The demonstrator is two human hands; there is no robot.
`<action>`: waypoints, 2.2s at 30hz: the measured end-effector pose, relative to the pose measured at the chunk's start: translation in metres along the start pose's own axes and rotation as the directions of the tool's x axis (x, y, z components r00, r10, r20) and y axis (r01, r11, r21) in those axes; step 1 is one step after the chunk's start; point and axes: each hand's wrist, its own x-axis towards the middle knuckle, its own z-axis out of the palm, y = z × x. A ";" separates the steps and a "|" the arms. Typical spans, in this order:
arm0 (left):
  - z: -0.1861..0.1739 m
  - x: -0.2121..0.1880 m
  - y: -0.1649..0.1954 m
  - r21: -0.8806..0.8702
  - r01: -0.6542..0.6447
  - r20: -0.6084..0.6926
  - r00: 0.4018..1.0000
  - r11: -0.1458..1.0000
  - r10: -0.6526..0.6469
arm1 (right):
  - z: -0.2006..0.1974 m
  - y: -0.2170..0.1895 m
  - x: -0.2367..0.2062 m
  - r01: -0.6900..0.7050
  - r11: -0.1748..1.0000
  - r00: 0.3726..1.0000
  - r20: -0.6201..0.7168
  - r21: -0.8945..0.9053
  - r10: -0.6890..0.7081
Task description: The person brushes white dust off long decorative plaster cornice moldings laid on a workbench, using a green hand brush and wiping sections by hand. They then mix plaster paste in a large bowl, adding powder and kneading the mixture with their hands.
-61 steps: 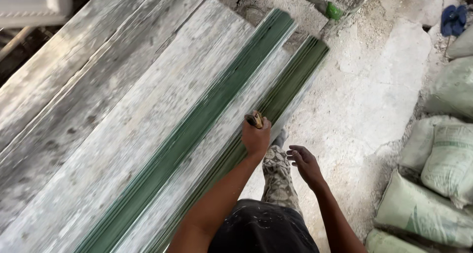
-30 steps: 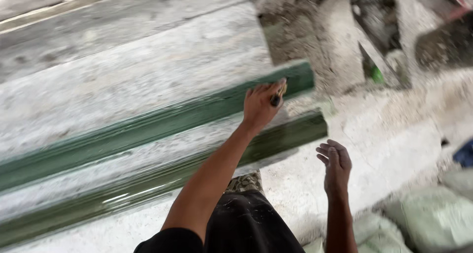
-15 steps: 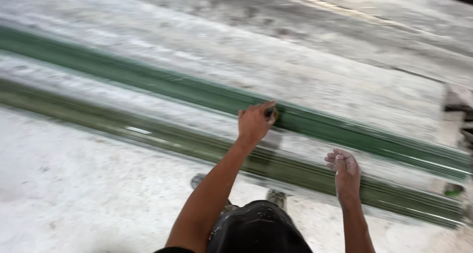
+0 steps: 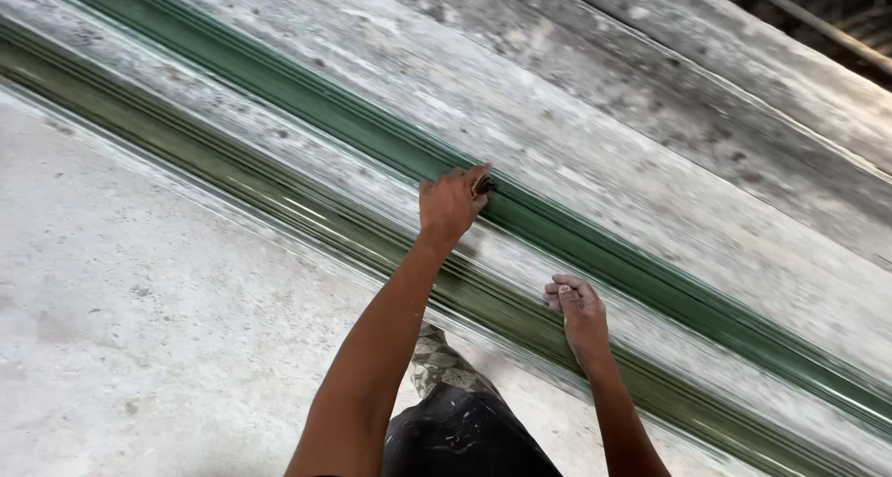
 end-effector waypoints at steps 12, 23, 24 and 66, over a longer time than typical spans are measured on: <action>-0.172 0.089 -0.292 0.118 -0.029 -0.122 0.992 0.993 0.043 | 0.330 -0.100 0.137 0.126 0.991 0.966 0.231 -0.038 -0.114; -0.328 0.173 -0.565 0.176 -0.122 -0.146 0.978 0.977 0.148 | 0.575 -0.208 0.181 0.367 0.815 0.912 0.344 -0.448 -0.222; -0.341 0.179 -0.587 0.159 -0.143 -0.098 0.982 0.977 0.160 | 0.597 -0.211 0.181 0.314 0.827 0.930 0.327 -0.465 -0.170; -0.278 0.247 -0.458 -0.375 -0.217 0.418 0.828 0.901 0.374 | 0.577 -0.132 0.114 -0.127 0.517 0.892 -0.326 -0.847 -0.314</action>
